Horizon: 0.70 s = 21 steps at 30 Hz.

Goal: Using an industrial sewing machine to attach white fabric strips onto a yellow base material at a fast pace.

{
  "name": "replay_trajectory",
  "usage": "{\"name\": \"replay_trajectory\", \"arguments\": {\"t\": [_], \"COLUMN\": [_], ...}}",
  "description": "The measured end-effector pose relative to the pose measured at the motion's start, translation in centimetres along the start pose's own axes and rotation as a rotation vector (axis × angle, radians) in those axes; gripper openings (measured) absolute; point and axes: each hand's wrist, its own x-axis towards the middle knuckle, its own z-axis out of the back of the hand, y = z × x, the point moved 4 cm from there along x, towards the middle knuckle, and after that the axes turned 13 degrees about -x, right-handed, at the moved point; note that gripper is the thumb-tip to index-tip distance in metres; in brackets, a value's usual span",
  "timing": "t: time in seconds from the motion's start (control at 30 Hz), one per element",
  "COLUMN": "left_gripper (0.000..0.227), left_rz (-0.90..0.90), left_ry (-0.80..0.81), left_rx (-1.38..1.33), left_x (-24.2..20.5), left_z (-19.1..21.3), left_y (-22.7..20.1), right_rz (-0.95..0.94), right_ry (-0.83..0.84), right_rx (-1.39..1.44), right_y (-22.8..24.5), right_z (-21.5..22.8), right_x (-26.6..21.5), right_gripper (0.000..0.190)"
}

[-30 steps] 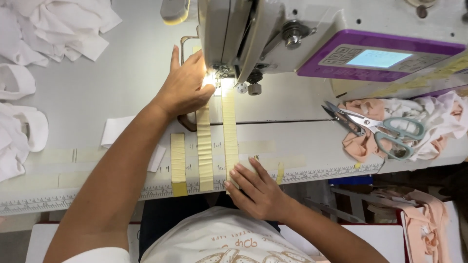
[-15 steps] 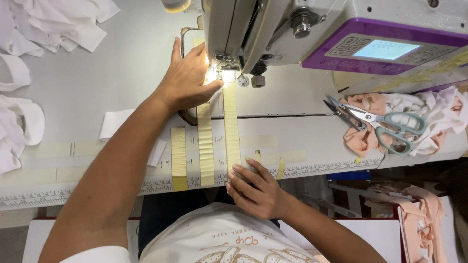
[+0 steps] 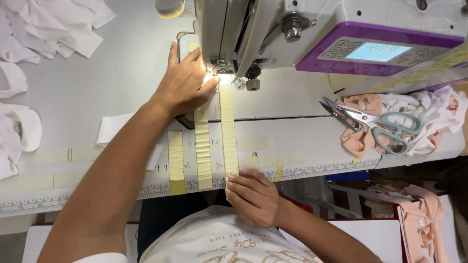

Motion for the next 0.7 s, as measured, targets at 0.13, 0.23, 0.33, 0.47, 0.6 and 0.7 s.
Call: {"name": "replay_trajectory", "arguments": {"t": [0.13, 0.23, 0.33, 0.47, 0.6, 0.7], "left_gripper": [0.052, 0.042, 0.043, 0.044, 0.03, 0.03], "left_rz": [0.01, -0.004, -0.007, -0.019, -0.035, -0.034], "left_ry": [0.003, -0.017, -0.018, -0.021, -0.044, -0.01], "left_rx": [-0.038, -0.045, -0.073, -0.036, -0.052, -0.012], "left_x": [0.0, -0.1, -0.1, -0.3, -0.2, -0.3], "left_z": [0.0, 0.2, 0.4, 0.3, 0.4, 0.6], "left_y": [-0.1, -0.4, -0.6, -0.6, -0.6, -1.0], "right_rz": [-0.1, -0.157, -0.144, -0.156, -0.169, -0.201], "right_ry": [-0.021, -0.003, -0.011, -0.022, -0.031, -0.031], "right_rx": [0.047, 0.113, 0.107, 0.118, 0.131, 0.14], "right_y": [0.0, -0.1, 0.0, 0.0, -0.2, -0.4], "right_z": [0.7, 1.0, 0.9, 1.2, 1.4, 1.8], "right_x": [1.0, 1.6, 1.3, 1.5, 1.6, 2.0], "right_gripper": [0.008, 0.012, 0.011, 0.01, 0.011, 0.011]}}
